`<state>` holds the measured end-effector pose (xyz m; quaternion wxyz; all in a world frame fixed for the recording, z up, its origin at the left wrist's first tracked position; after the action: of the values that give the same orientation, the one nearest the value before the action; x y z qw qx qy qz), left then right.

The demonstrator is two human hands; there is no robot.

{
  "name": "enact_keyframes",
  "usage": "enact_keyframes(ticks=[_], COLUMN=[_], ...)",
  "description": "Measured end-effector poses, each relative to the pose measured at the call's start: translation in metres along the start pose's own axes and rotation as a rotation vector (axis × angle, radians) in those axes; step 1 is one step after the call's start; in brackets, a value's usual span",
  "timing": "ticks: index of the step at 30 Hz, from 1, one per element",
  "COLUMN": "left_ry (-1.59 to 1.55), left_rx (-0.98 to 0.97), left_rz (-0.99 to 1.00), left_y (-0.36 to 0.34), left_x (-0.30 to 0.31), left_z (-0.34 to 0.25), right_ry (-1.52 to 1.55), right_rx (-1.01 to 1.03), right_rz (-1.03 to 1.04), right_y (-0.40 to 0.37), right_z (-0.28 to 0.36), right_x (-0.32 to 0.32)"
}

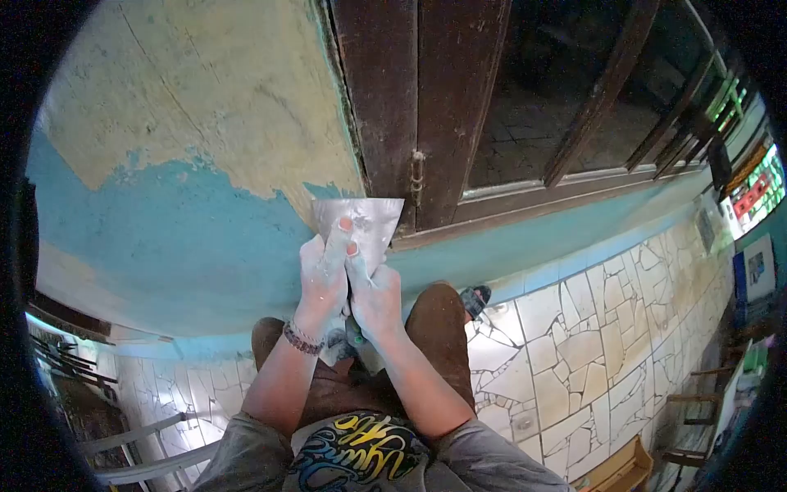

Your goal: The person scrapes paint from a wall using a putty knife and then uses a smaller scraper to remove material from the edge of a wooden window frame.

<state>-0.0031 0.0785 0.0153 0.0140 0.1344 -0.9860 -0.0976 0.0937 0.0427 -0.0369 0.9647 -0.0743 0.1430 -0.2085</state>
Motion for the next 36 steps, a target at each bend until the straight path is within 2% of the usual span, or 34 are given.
enact_keyframes(ticks=[5,8,14,17,20,23,26,29,32,35,36], left_ry=[-0.042,-0.009,-0.01,0.022,0.03,0.009,0.014,-0.021,0.01,0.073,0.032], left_rx=[0.045,0.006,-0.055,-0.009,-0.07,-0.07,-0.196,0.0,-0.015,-0.127,-0.111], left_rz=[0.025,0.015,0.025,0.011,-0.004,0.039,0.008,0.009,0.037,0.012,0.006], left_y=[0.001,-0.004,0.001,-0.002,0.003,0.005,-0.001,0.005,0.007,0.003,0.006], left_x=[-0.002,0.001,-0.001,0.002,0.001,0.002,0.0,-0.003,0.0,0.001,0.0], left_z=[-0.01,0.0,-0.01,0.0,-0.016,-0.016,-0.016,-0.015,-0.018,-0.014,-0.017], right_ry=[0.07,0.056,0.04,0.071,0.037,0.091,0.023,0.053,0.071,0.022,0.019], right_rx=[-0.05,-0.029,-0.007,-0.02,0.052,-0.034,0.036,-0.023,-0.012,-0.001,-0.003], right_rz=[0.004,-0.032,0.002,0.04,-0.028,0.025,-0.07,-0.013,0.045,-0.044,-0.027], right_y=[-0.009,-0.006,-0.008,-0.007,-0.002,-0.006,-0.008,-0.003,-0.005,-0.006,-0.003], right_z=[0.022,-0.004,0.009,-0.001,0.006,0.018,0.017,0.012,0.018,0.009,0.013], right_x=[-0.004,0.002,-0.004,-0.003,-0.004,-0.009,-0.002,-0.006,-0.012,-0.003,-0.006])
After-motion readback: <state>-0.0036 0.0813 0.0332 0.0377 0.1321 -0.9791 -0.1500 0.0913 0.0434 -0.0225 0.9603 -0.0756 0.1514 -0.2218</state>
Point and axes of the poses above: each hand's wrist, its own y-axis towards the middle knuckle, its own x-axis out of the back of the hand, z = x × y, the point moved 8 cm from there along y, towards the middle knuckle, and after that the axes turned 13 degrees about -z, right-handed, at the moved point
